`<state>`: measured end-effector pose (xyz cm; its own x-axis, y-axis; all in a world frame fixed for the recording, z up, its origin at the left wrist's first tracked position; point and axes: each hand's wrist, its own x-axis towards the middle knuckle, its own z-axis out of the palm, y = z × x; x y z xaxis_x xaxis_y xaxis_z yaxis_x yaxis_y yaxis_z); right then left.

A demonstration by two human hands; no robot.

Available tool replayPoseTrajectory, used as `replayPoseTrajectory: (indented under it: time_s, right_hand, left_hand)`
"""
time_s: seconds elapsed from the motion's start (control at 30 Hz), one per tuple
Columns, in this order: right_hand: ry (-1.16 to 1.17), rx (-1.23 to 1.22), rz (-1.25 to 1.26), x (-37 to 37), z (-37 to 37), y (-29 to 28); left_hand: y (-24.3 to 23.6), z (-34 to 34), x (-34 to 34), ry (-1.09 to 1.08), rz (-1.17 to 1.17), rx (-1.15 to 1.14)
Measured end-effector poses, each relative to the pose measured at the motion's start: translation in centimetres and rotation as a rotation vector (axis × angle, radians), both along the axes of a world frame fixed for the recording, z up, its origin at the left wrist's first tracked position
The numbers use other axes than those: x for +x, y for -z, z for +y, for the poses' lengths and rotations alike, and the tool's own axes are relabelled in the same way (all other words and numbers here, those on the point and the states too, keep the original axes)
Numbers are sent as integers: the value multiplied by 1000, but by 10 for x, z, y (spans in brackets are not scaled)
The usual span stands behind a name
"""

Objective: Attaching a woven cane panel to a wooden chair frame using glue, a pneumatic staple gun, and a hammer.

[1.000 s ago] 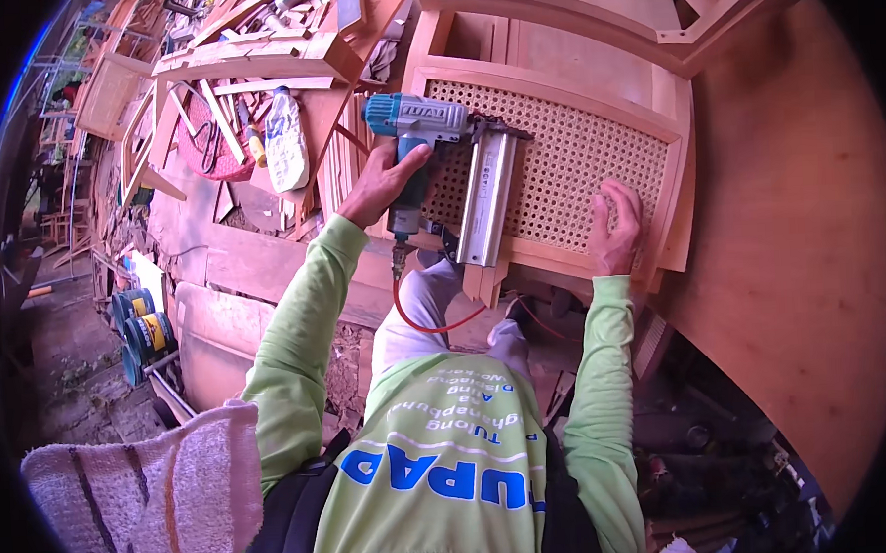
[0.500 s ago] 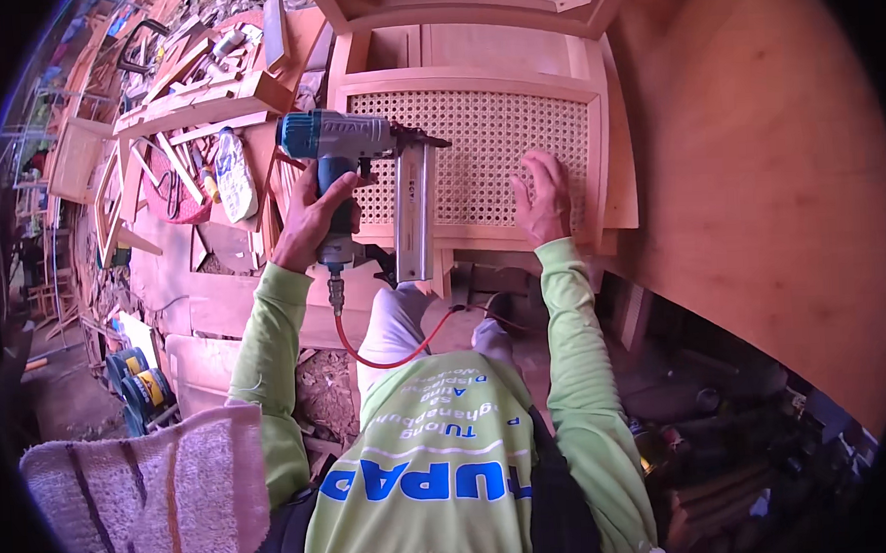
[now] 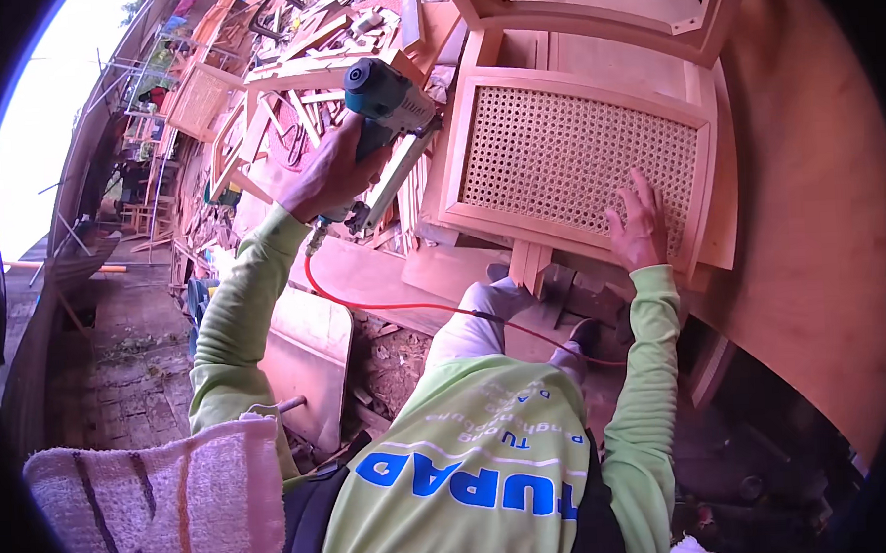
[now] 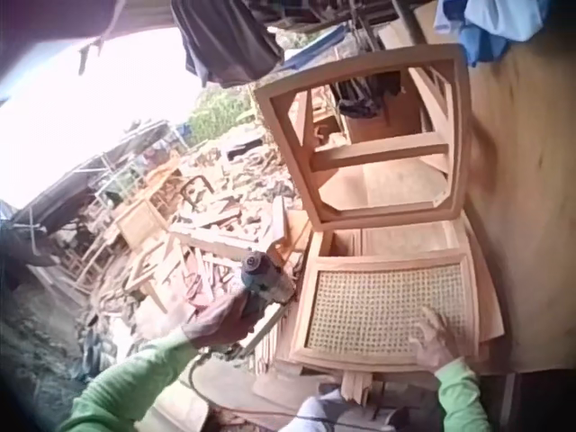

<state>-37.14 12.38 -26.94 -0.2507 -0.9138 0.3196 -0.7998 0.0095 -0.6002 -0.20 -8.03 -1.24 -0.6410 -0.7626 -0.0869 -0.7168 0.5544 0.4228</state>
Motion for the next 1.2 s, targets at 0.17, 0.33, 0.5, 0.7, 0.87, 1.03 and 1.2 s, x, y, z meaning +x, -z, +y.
replayPoseTrajectory:
  time_s: [0.17,0.33,0.5,0.7,0.87,1.03,1.2]
  right_hand:
    - [-2,10,-2,0,2,-2]
    - [-5,-1,-18,-2,1,-2]
    - [-14,-9,-54,-5,0,2]
    - [-8,-8,-48,-6,1,4]
    - [-3,-16,-27,-5,2,6]
    - [-6,-14,-14,-1,3,2]
    - [16,-2,-30,0,4,0]
  left_hand:
    - [17,-10,-13,12,-41,51]
    - [29,-21,-14,33,-49,49]
    - [35,-31,-18,49,-42,60]
    - [37,-30,-21,72,-44,45]
    - [38,-27,-28,45,-94,8]
    - [44,-19,-48,-28,-188,-35]
    - [32,-11,-74,-193,-229,94]
